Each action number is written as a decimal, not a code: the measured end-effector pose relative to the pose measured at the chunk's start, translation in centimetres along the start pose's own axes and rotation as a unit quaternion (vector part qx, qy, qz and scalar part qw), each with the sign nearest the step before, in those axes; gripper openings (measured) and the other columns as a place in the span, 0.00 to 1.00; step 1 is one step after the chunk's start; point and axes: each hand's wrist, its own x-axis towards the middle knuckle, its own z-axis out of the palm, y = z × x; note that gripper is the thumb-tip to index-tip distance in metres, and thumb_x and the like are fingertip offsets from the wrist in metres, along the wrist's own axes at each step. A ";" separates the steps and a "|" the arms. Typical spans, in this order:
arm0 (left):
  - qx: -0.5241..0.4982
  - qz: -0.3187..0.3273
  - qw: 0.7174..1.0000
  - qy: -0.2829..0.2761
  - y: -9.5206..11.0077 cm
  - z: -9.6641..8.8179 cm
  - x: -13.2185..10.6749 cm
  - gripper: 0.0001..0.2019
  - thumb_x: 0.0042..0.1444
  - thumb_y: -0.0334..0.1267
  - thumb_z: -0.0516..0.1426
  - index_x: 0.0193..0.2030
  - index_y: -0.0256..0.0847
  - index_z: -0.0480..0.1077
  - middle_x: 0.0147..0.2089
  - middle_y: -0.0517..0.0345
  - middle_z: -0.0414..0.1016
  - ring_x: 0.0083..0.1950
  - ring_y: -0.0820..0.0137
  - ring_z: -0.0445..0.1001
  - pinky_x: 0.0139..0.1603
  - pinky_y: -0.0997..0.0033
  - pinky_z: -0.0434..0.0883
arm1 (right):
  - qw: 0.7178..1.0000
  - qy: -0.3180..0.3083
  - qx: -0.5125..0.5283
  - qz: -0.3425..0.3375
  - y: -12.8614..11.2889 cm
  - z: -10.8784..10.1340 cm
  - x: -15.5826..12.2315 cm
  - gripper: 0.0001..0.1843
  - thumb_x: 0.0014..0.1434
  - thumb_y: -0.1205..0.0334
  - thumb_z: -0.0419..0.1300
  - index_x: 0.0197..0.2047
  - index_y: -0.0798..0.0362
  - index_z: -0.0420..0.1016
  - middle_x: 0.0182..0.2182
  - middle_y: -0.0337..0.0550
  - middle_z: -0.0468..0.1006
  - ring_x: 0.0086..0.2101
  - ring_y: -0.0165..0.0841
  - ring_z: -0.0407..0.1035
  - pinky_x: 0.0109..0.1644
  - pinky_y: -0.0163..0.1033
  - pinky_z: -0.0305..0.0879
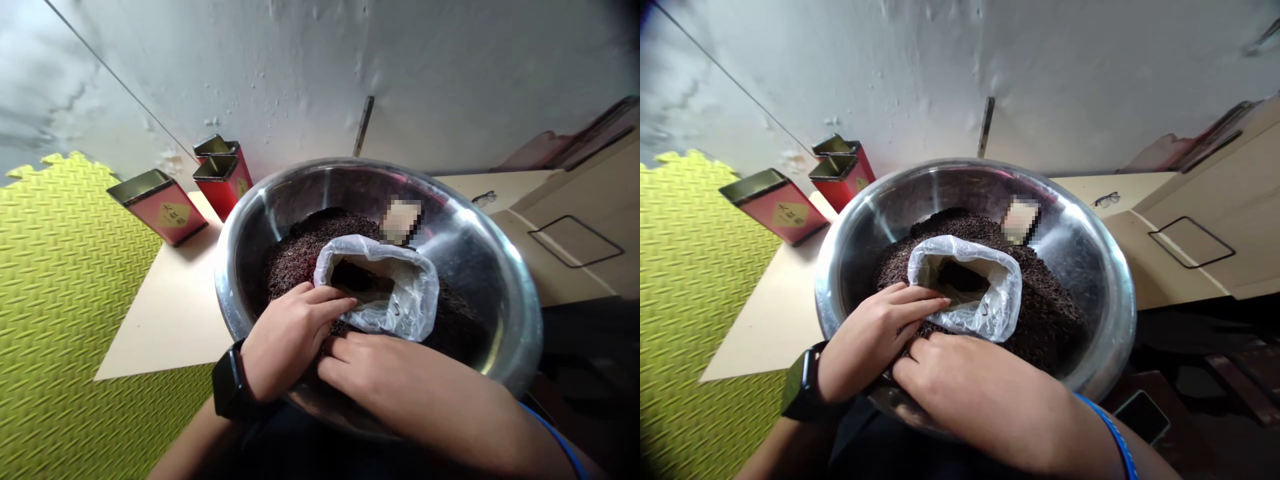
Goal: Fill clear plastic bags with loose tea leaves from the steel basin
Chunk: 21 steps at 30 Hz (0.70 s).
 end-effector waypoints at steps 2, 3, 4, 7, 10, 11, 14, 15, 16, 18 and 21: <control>-0.003 0.005 1.000 -0.006 0.1 -0.2 0.0 0.15 0.60 0.33 0.50 0.53 0.46 0.68 0.49 0.58 0.71 0.45 0.69 0.68 0.49 0.67 0.67 | 1.000 0.023 -0.005 -0.013 -0.1 -0.6 -0.2 0.07 0.61 0.65 0.51 0.40 0.56 0.68 0.38 0.45 0.73 0.40 0.33 0.68 0.45 0.39 0.64; -0.004 0.007 1.000 -0.007 0.1 -0.2 0.0 0.14 0.60 0.33 0.50 0.51 0.46 0.69 0.48 0.58 0.71 0.44 0.69 0.68 0.48 0.67 0.67 | 0.999 0.041 0.002 -0.017 -0.1 -1.0 -0.4 0.07 0.61 0.67 0.51 0.40 0.56 0.68 0.39 0.45 0.73 0.41 0.33 0.67 0.46 0.38 0.64; -0.004 0.007 1.000 -0.004 0.1 -0.2 0.0 0.13 0.60 0.33 0.50 0.50 0.46 0.70 0.47 0.58 0.71 0.43 0.70 0.68 0.47 0.68 0.67 | 0.998 0.064 0.008 -0.015 0.1 -1.4 -0.5 0.07 0.60 0.69 0.50 0.41 0.55 0.68 0.40 0.45 0.72 0.42 0.32 0.66 0.47 0.38 0.64; 0.000 0.001 1.000 0.000 0.2 -0.1 0.0 0.14 0.60 0.30 0.49 0.48 0.47 0.70 0.45 0.60 0.72 0.41 0.70 0.67 0.44 0.69 0.67 | 0.987 0.150 -0.019 0.056 1.3 -1.9 -0.8 0.13 0.58 0.76 0.49 0.43 0.54 0.67 0.41 0.45 0.71 0.43 0.33 0.66 0.49 0.41 0.63; 0.007 -0.004 1.000 -0.008 0.1 0.0 0.1 0.17 0.59 0.29 0.49 0.52 0.48 0.67 0.48 0.60 0.71 0.43 0.69 0.66 0.45 0.68 0.67 | 0.964 0.211 -0.085 0.137 2.3 -1.7 -0.9 0.13 0.57 0.75 0.50 0.43 0.53 0.68 0.45 0.46 0.70 0.46 0.37 0.64 0.51 0.46 0.60; 0.009 -0.006 1.000 -0.009 0.1 0.0 0.0 0.17 0.59 0.29 0.49 0.52 0.49 0.67 0.49 0.61 0.71 0.43 0.69 0.66 0.45 0.68 0.67 | 0.960 0.225 -0.087 0.139 2.3 -1.6 -0.9 0.13 0.58 0.74 0.50 0.44 0.53 0.68 0.46 0.47 0.69 0.47 0.37 0.64 0.52 0.46 0.60; 0.009 -0.007 1.000 -0.012 0.0 0.1 0.0 0.14 0.61 0.31 0.48 0.48 0.48 0.70 0.46 0.61 0.72 0.41 0.70 0.66 0.44 0.68 0.67 | 0.973 0.219 -0.012 0.070 1.4 -1.7 -1.0 0.09 0.59 0.70 0.51 0.43 0.54 0.68 0.43 0.45 0.71 0.43 0.33 0.65 0.49 0.40 0.62; 0.009 -0.005 1.000 -0.010 0.0 0.1 0.0 0.14 0.61 0.31 0.48 0.48 0.48 0.70 0.46 0.61 0.72 0.41 0.70 0.66 0.45 0.68 0.67 | 0.982 0.182 0.018 0.037 0.9 -1.7 -1.0 0.07 0.59 0.69 0.52 0.41 0.54 0.69 0.39 0.43 0.72 0.40 0.32 0.66 0.46 0.37 0.63; 0.009 -0.005 1.000 -0.009 0.0 0.2 0.0 0.15 0.61 0.31 0.48 0.49 0.48 0.69 0.47 0.60 0.72 0.41 0.70 0.67 0.45 0.68 0.67 | 0.991 0.127 0.038 0.009 0.5 -1.5 -0.9 0.06 0.59 0.68 0.52 0.38 0.54 0.69 0.35 0.41 0.73 0.37 0.30 0.67 0.42 0.35 0.64; 0.009 -0.007 1.000 -0.004 0.0 0.2 0.0 0.16 0.61 0.31 0.47 0.52 0.48 0.68 0.49 0.61 0.71 0.43 0.69 0.67 0.47 0.68 0.67 | 0.999 0.022 0.029 -0.005 -0.2 -0.7 -0.6 0.04 0.58 0.68 0.54 0.35 0.53 0.69 0.31 0.39 0.74 0.32 0.30 0.68 0.36 0.35 0.65; 0.008 -0.012 1.000 -0.003 0.0 0.1 0.0 0.18 0.61 0.29 0.46 0.53 0.49 0.67 0.50 0.61 0.70 0.45 0.69 0.67 0.48 0.67 0.67 | 0.998 0.018 -0.045 0.029 -0.1 1.8 0.3 0.06 0.58 0.68 0.52 0.36 0.55 0.70 0.32 0.44 0.76 0.31 0.34 0.70 0.35 0.38 0.66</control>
